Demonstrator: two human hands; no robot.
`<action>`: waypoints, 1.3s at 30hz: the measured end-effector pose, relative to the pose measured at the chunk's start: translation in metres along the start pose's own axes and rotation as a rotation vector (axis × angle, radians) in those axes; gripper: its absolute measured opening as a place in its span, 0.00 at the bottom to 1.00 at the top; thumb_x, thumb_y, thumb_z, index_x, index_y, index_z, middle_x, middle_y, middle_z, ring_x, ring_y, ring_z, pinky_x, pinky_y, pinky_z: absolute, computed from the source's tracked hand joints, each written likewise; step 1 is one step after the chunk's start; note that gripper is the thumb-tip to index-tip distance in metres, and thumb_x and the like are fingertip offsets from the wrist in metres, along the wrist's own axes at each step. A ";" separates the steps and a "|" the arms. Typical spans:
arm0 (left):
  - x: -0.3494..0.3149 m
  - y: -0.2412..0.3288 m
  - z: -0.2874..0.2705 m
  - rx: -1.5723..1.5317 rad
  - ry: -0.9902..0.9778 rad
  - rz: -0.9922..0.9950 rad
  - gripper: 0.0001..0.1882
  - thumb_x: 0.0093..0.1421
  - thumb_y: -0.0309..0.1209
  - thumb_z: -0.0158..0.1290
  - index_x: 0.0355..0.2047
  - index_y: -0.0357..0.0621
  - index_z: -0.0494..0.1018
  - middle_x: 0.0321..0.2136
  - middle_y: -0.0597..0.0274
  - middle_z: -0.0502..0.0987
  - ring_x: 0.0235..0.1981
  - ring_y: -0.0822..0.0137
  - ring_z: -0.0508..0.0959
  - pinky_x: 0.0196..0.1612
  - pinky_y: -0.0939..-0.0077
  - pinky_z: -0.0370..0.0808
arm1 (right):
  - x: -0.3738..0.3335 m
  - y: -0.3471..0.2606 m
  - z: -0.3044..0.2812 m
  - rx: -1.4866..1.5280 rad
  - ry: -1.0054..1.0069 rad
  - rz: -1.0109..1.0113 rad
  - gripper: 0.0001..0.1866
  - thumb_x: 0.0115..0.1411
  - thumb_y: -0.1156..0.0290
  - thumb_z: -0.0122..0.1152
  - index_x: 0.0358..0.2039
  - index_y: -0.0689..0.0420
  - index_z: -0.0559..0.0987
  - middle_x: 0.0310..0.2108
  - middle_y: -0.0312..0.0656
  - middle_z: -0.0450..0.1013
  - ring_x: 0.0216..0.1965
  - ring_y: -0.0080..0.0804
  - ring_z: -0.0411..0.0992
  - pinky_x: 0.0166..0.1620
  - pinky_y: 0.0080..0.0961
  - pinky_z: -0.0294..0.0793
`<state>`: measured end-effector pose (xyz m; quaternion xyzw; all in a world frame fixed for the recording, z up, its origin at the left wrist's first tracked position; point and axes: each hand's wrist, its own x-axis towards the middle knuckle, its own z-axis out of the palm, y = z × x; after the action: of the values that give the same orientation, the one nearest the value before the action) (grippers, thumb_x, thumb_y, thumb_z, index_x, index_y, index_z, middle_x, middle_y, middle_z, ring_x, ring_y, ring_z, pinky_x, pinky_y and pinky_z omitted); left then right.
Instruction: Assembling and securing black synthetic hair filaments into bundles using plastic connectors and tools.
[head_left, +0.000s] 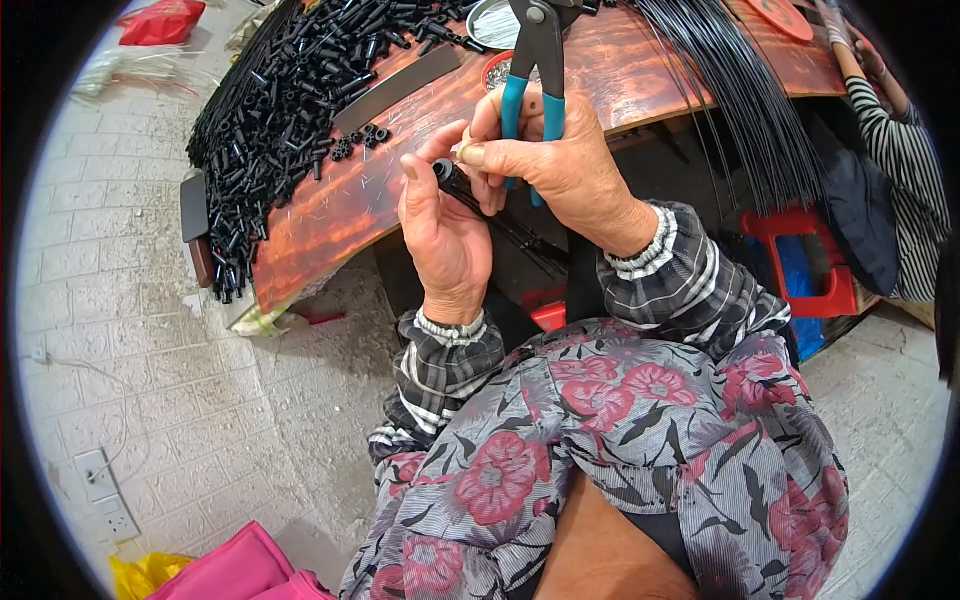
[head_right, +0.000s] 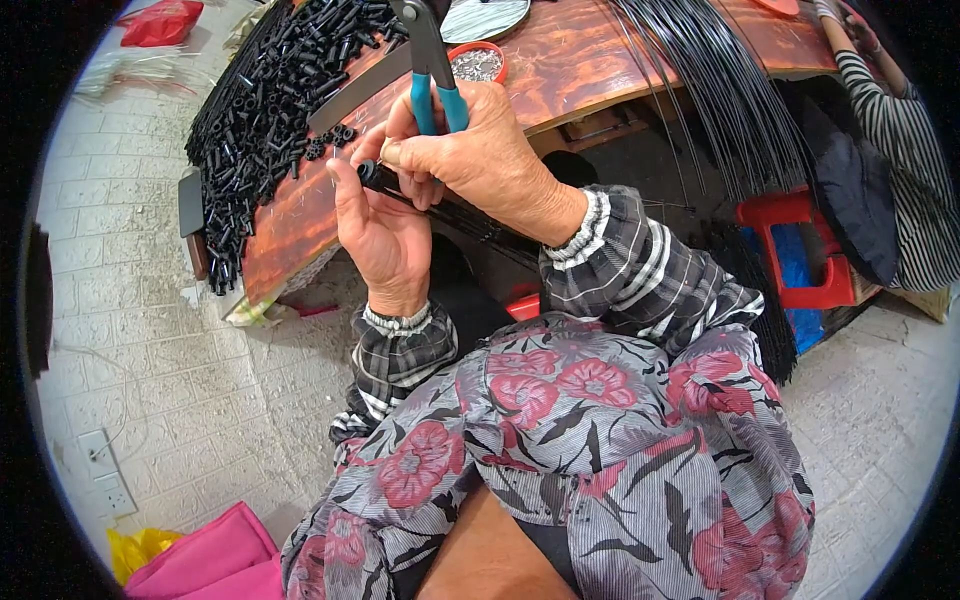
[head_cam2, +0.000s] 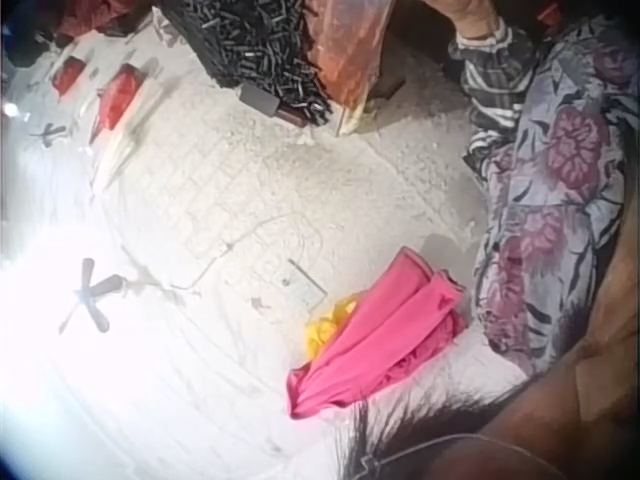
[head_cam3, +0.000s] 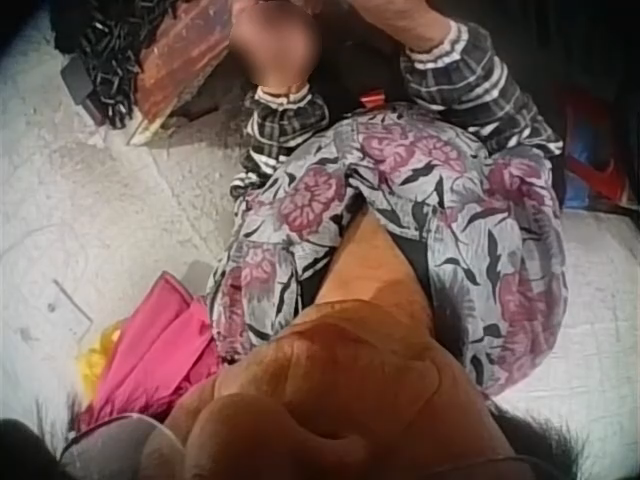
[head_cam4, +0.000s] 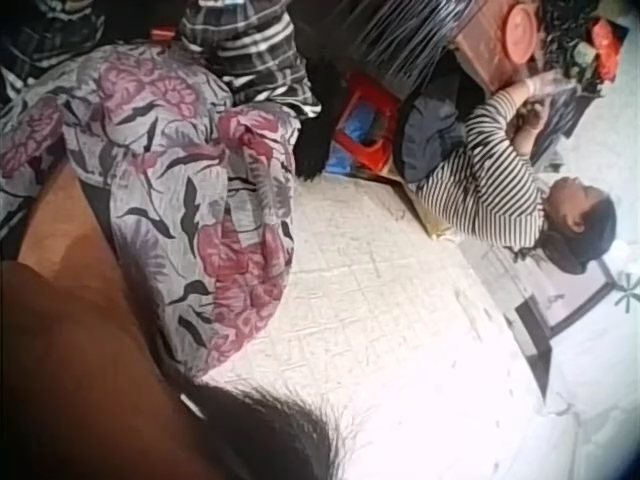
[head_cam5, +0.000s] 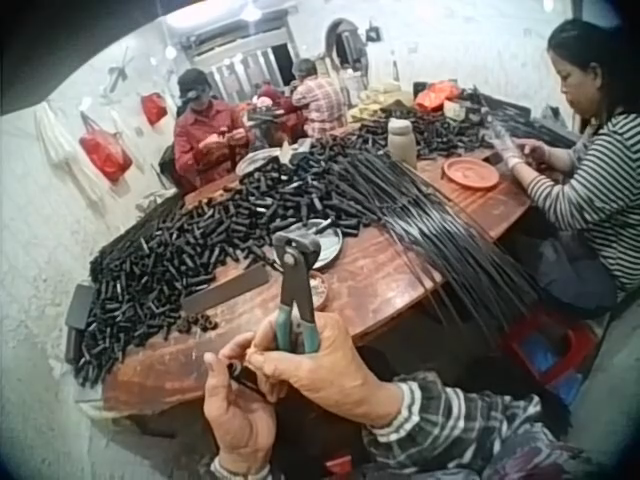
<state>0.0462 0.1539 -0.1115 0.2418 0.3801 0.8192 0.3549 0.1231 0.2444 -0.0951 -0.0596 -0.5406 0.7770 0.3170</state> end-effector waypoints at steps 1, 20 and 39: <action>0.000 -0.001 -0.001 -0.006 -0.024 0.003 0.28 0.60 0.49 0.36 0.40 0.32 0.66 0.18 0.64 0.65 0.22 0.74 0.66 0.23 0.84 0.60 | 0.000 0.000 0.000 0.005 0.005 0.008 0.03 0.49 0.78 0.56 0.23 0.63 0.71 0.16 0.38 0.68 0.16 0.23 0.68 0.19 0.17 0.70; -0.001 0.001 -0.002 -0.003 -0.013 -0.001 0.27 0.60 0.48 0.37 0.40 0.32 0.66 0.20 0.64 0.67 0.19 0.75 0.64 0.23 0.83 0.60 | 0.001 0.003 -0.003 0.033 -0.048 -0.012 0.03 0.49 0.80 0.56 0.24 0.64 0.70 0.18 0.39 0.69 0.17 0.25 0.70 0.20 0.18 0.71; -0.006 0.018 -0.024 0.021 0.064 -0.056 0.34 0.59 0.56 0.30 0.38 0.34 0.70 0.05 0.70 0.55 0.08 0.79 0.51 0.13 0.83 0.48 | 0.005 -0.029 -0.018 -1.137 -0.329 -0.220 0.07 0.49 0.71 0.57 0.23 0.62 0.73 0.16 0.41 0.69 0.20 0.34 0.70 0.23 0.29 0.63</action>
<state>0.0268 0.1301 -0.1129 0.2085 0.4064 0.8123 0.3627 0.1396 0.2683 -0.0754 -0.0427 -0.9162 0.3280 0.2262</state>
